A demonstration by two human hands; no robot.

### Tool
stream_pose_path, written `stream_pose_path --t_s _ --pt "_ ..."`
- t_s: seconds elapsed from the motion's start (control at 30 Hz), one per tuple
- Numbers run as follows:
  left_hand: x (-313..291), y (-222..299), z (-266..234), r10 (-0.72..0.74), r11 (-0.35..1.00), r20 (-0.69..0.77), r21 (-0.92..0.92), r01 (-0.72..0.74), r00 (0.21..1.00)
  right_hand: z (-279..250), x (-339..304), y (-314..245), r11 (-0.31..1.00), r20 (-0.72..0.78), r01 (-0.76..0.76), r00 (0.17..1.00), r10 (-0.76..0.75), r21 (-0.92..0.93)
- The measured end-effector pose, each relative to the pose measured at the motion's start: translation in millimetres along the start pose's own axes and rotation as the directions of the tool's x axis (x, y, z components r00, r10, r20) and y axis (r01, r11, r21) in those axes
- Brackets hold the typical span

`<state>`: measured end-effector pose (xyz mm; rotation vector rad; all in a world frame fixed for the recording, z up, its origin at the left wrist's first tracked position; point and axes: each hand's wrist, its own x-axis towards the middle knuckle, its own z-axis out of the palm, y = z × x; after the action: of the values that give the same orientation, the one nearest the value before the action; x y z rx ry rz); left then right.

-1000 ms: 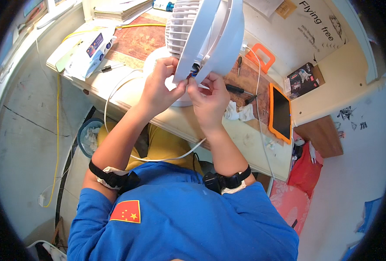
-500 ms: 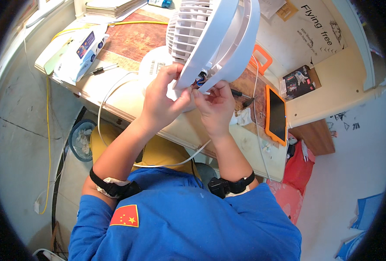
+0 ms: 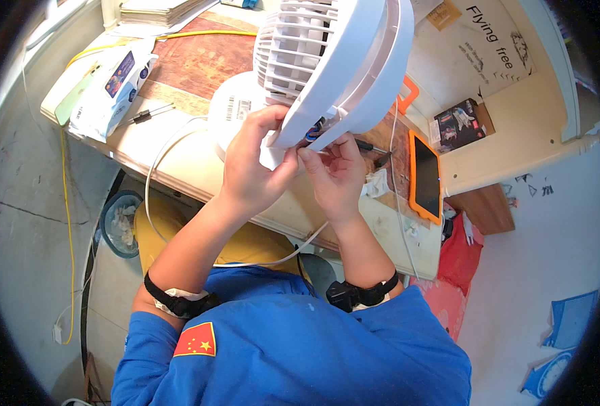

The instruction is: The person disassembles a white desk fan using a screwdriver to remove screws from the casing and then prying the front grill off by hand.

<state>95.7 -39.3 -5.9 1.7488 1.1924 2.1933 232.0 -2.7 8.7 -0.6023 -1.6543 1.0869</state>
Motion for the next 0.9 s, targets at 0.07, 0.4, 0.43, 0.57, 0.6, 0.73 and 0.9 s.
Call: stream_pose_path --t_s 0.07,0.4,0.43,0.57,0.6,0.73,0.9 --pt "-0.7 0.8 1.3 -0.043 0.999 -0.021 -0.027 0.043 0.999 -1.3 0.3 0.1 1.000 0.008 0.000 1.000 0.000 0.006" --pt "-0.6 -0.2 7.5 -0.045 0.998 -0.081 -0.040 0.042 0.996 2.3 1.7 0.9 0.967 0.042 0.132 0.991 -0.125 -0.217" --pt "-0.3 0.5 9.6 -0.048 0.997 -0.109 -0.067 0.041 0.993 2.1 2.2 1.4 0.945 0.057 0.151 0.988 -0.141 -0.289" --pt "1.5 2.9 13.8 -0.054 0.995 -0.172 -0.091 0.039 0.984 -2.2 1.1 8.3 0.917 0.044 0.142 0.990 -0.135 -0.374" --pt "2.1 3.5 13.9 -0.057 0.995 -0.173 -0.094 0.041 0.983 -5.7 0.5 15.0 0.912 0.037 0.179 0.983 -0.177 -0.370" --pt "2.8 4.6 13.8 -0.044 0.997 -0.184 -0.077 0.030 0.982 -11.9 -1.0 21.4 0.885 0.045 0.219 0.974 -0.221 -0.411" --pt "3.1 4.1 16.4 -0.039 0.998 -0.205 -0.064 0.026 0.978 4.5 5.1 11.6 0.849 -0.009 0.253 0.957 -0.290 -0.463"
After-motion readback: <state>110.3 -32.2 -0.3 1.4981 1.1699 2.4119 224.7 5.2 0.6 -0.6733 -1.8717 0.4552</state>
